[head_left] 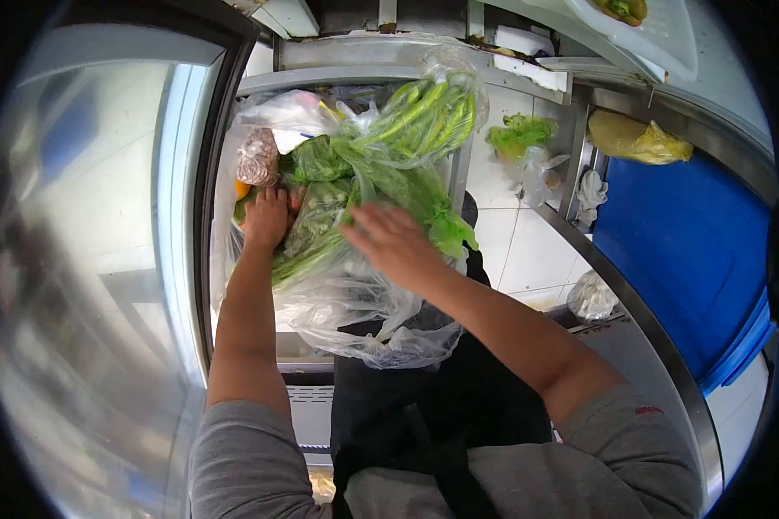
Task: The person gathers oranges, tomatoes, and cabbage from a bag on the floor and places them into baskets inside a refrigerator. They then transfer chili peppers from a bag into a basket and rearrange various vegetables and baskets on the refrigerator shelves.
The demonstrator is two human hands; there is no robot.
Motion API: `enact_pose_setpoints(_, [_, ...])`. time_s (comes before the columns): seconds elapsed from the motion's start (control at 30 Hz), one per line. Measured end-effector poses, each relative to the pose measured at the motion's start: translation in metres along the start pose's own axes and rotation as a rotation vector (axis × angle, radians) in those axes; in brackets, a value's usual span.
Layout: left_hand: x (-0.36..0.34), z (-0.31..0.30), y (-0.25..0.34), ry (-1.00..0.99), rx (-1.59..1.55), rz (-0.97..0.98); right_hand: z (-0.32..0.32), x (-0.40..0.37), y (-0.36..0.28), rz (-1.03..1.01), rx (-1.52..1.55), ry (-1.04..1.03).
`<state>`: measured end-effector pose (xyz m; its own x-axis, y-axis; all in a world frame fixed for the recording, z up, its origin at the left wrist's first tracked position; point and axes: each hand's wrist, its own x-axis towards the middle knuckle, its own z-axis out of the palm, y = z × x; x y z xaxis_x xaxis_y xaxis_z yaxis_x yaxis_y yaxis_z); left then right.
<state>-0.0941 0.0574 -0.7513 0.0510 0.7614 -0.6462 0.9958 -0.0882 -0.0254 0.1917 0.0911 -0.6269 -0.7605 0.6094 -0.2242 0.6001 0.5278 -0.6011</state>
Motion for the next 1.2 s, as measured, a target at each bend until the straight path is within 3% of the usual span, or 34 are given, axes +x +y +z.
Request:
enact_pose_setpoints(0.13, [-0.017, -0.005, -0.007, 0.066, 0.011, 0.038, 0.027, 0.054, -0.027, -0.133, -0.174, 0.197])
enact_pose_setpoints(0.2, [-0.021, 0.007, -0.006, 0.323, 0.07, -0.002, 0.037, 0.068, -0.031, 0.009, -0.309, -0.111])
enact_pose_setpoints(0.33, [-0.012, -0.009, -0.008, 0.305, 0.047, -0.082, 0.039, 0.053, -0.029, -0.076, -0.364, -0.08])
enact_pose_setpoints(0.4, [-0.006, -0.032, -0.009, -0.101, -0.053, -0.039, 0.034, 0.04, -0.025, -0.034, -0.252, -0.051])
enact_pose_setpoints(0.53, [-0.009, -0.024, -0.024, 0.011, -0.041, 0.07, 0.022, 0.035, -0.024, -0.026, -0.235, -0.008])
enact_pose_setpoints(0.6, [-0.018, -0.049, -0.022, -0.004, -0.092, 0.079, 0.015, 0.044, -0.021, 0.002, -0.208, -0.248])
enact_pose_setpoints(0.63, [-0.023, -0.058, -0.019, -0.001, -0.086, 0.078, 0.01, 0.046, -0.019, 0.002, -0.207, -0.242])
enact_pose_setpoints(0.9, [-0.06, -0.108, 0.015, -0.097, -0.238, -0.117, -0.046, 0.039, 0.008, -0.113, -0.142, -0.373])
enact_pose_setpoints(1.03, [-0.079, -0.133, 0.036, -0.06, -0.369, -0.239, -0.074, 0.027, 0.005, -0.155, -0.149, -0.31])
enact_pose_setpoints(1.13, [-0.077, -0.133, 0.052, -0.033, -0.347, -0.26, -0.094, 0.041, -0.014, -0.03, -0.207, -0.433])
enact_pose_setpoints(1.2, [-0.075, -0.131, 0.058, -0.026, -0.364, -0.302, -0.066, 0.076, -0.021, 0.123, 0.399, -0.231])
